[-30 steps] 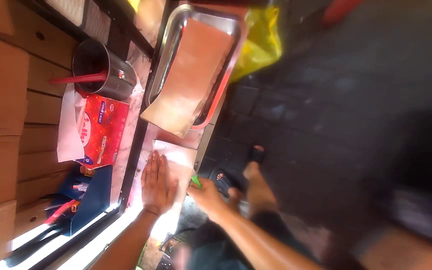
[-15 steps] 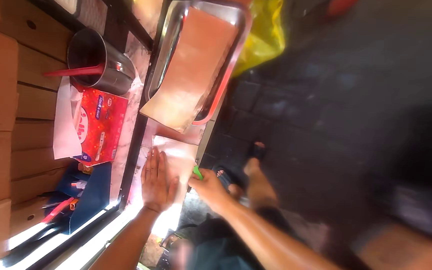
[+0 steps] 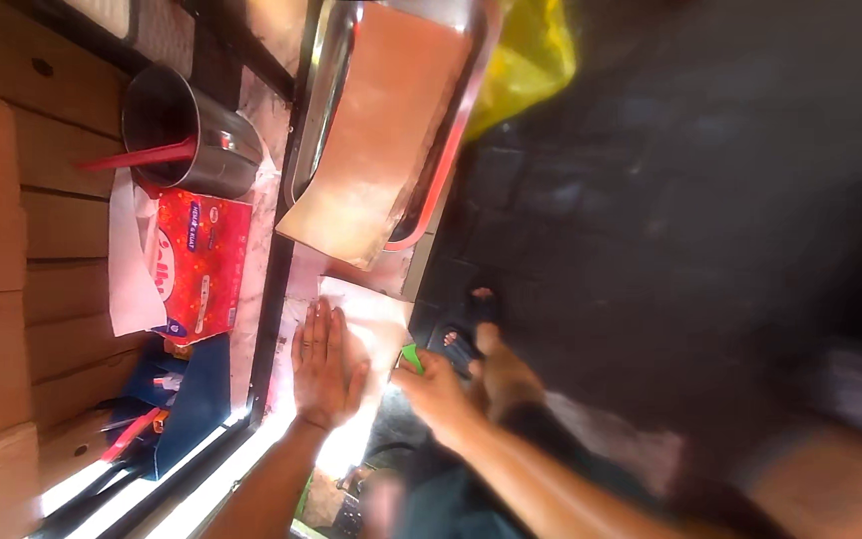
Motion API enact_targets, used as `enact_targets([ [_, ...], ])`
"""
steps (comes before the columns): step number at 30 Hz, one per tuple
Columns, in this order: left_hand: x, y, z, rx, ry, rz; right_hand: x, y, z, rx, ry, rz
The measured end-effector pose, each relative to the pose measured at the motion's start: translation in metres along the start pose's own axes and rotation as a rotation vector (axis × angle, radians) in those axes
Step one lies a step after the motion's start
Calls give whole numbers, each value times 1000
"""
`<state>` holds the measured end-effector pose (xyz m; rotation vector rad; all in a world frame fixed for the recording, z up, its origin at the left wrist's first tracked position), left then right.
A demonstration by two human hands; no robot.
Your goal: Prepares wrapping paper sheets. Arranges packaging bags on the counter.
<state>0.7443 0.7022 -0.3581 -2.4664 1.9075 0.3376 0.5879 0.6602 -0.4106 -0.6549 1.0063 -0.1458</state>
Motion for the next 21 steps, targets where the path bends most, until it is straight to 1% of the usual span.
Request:
enact_targets([
  [2, -1, 0, 2, 13, -15, -6, -2, 2, -1, 31, 21, 14],
  [4, 1, -2, 4, 22, -19, -8, 6, -1, 0, 38, 23, 5],
  [7, 1, -1, 4, 16, -7, 4, 15, -7, -2, -15, 7, -7],
  [10, 1, 1, 3, 15, -3, 3, 8, -8, -11, -103, -17, -14],
  [14, -1, -2, 5, 11, 12, -2, -3, -3, -19, -125, -27, 11],
  [19, -1, -4, 4, 3, 12, -9, 18, -12, -3, -51, -36, -11],
  [21, -2, -4, 4, 8, 9, -11, 12, -11, -5, 1, -13, -32],
])
Point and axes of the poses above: each hand's wrist, its own x-axis towards the middle knuckle, its own z-axis out of the palm, y = z × x, the point moved 10 cm from there along x, towards the middle knuckle, and after that the axes turned 3 degrees about -y, right-handed, at the moved point
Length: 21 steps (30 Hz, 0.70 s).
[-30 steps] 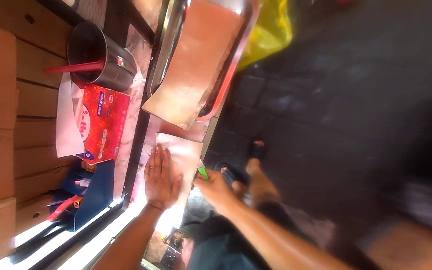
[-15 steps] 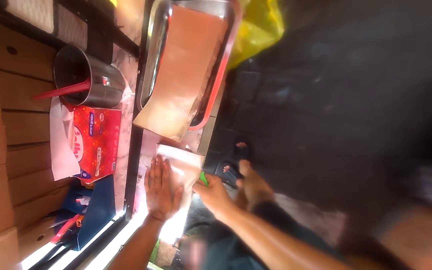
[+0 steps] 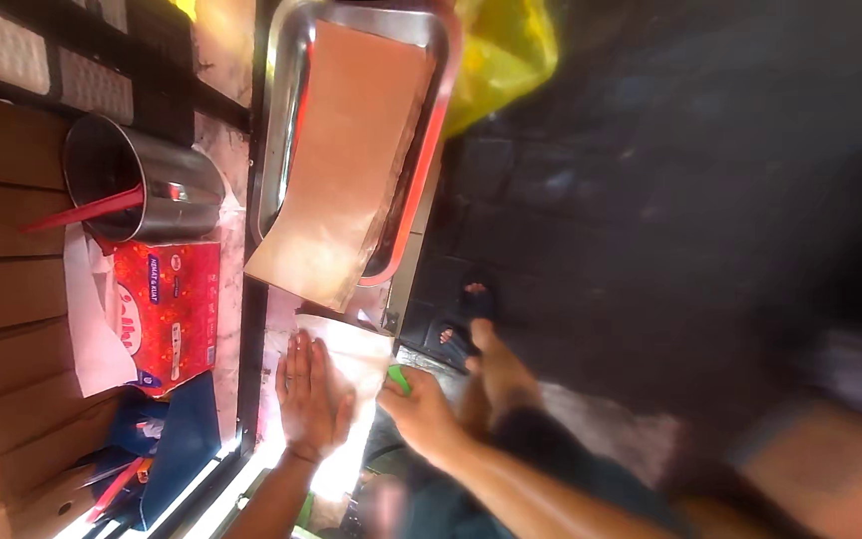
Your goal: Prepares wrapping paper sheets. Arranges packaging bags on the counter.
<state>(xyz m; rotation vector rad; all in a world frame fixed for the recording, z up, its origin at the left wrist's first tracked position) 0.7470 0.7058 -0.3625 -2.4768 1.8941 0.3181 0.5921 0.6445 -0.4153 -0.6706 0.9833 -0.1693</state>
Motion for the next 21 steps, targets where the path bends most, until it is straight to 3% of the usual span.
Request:
enact_targets([
  [3, -2, -1, 2, -9, -7, -6, -15, -9, -24, 7, 106, -27],
  [6, -3, -3, 3, -9, -3, 0, -6, -54, -71, -116, 260, -57],
  [10, 1, -2, 0, 2, 2, 7, 5, -105, -88, -230, 207, -143],
  [15, 2, 0, -3, 6, 10, 1, 1, -91, -104, -179, 201, -264],
  [19, 4, 0, -8, -22, -17, -4, 8, -77, -75, -235, 11, -210],
  [21, 6, 2, -15, -54, -79, -18, 4, -84, -67, -291, 5, -262],
])
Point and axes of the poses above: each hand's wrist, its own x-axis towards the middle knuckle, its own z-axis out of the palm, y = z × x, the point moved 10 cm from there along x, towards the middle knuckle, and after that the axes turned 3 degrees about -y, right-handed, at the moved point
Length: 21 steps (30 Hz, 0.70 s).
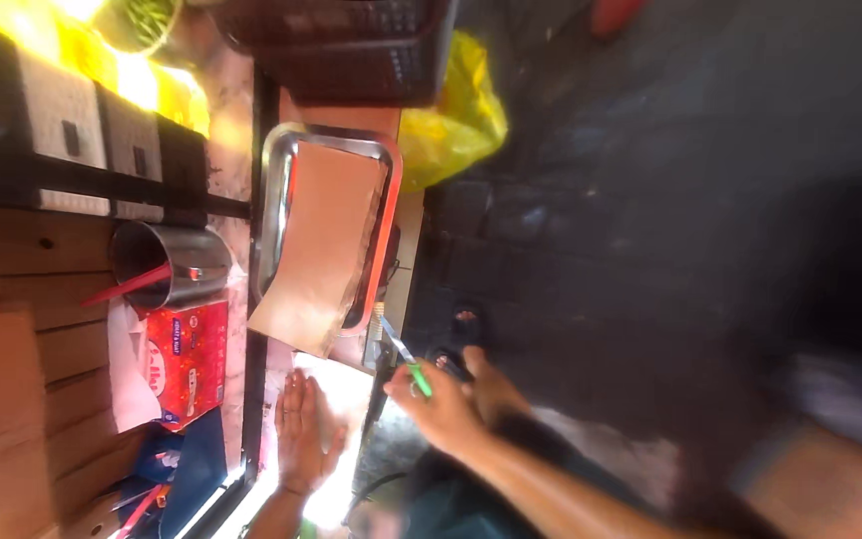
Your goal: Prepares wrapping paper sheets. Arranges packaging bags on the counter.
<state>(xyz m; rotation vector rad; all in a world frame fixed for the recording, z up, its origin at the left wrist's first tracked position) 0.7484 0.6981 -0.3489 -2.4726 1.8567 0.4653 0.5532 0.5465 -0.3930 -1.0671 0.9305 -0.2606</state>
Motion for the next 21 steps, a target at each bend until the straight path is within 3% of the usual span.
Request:
enact_targets([
  [3, 2, 7, -18, -51, -64, -74, -6, -27, -17, -267, 35, -123],
  [8, -3, 23, -25, 42, -102, -369, 15, -75, -32, -719, -166, -71],
  [11, -3, 24, -24, 46, -69, -442, 28, -116, -23, -945, -211, -211],
  [14, -2, 18, -30, 12, -45, -459, 30, -144, 13, -1122, -357, -253],
  [17, -3, 13, -27, -35, -163, -512, 30, -159, 65, -1286, -523, -195],
  [21, -5, 12, -29, -92, -149, -497, 39, -178, 139, -1469, -584, -236],
])
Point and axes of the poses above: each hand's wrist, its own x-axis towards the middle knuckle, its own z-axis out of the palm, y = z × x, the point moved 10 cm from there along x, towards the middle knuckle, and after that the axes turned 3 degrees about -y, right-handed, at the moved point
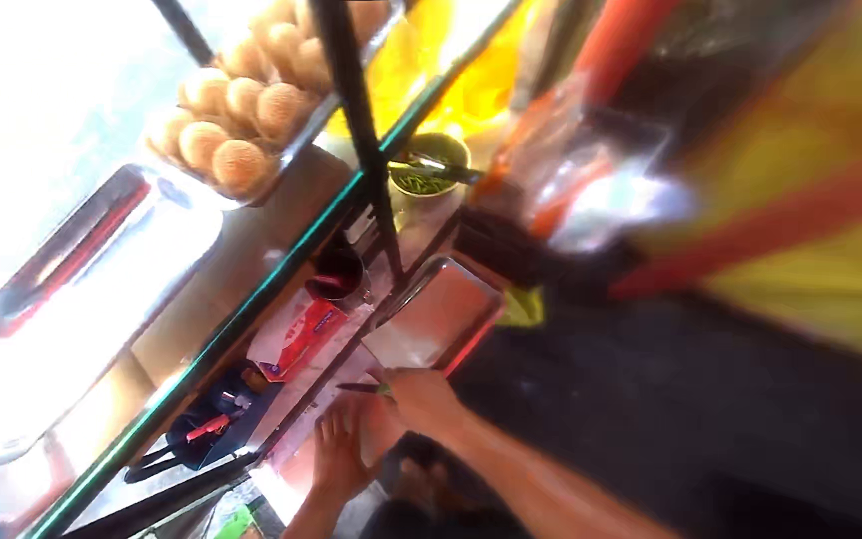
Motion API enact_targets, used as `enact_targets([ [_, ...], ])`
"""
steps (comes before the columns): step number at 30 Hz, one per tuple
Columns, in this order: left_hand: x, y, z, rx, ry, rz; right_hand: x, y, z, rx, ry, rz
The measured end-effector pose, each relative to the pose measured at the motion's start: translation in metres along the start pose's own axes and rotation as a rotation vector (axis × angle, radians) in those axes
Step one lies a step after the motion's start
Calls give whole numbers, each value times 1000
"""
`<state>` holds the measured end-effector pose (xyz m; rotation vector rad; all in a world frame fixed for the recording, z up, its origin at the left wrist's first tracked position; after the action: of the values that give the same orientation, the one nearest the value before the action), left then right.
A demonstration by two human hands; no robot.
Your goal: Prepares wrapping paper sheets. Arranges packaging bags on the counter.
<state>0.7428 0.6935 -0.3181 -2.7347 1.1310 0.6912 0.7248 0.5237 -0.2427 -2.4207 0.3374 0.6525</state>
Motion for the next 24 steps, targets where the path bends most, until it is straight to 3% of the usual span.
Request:
enact_targets([
  [4, -40, -14, -18, -271, 213, -27, 27, -41, -29, -156, 202, -172],
  [7, -106, -42, -15, -593, 323, -140, 30, -21, -38, -173, 232, -73],
  [11, -163, -73, 42, -963, 104, -366, 42, 16, -9, -168, 103, 127],
  [16, -180, -102, 104, -1185, -124, -577, 37, 36, -15, -246, 89, 231],
  [20, -185, -118, 128, -1357, -138, -751, -11, -18, -71, -267, 264, 12],
  [24, -190, -106, 129, -1649, -195, -879, -66, -78, -96, 169, 293, -208],
])
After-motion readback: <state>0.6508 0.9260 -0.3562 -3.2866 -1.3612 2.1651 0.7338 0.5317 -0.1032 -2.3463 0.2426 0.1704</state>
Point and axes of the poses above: each hand's wrist, its own x-axis towards the middle knuckle, its own z-axis out of the palm, y = z × x, the point moved 10 cm from there along x, towards the middle knuckle, and after that the axes turned 3 degrees about -y, right-handed, at the moved point
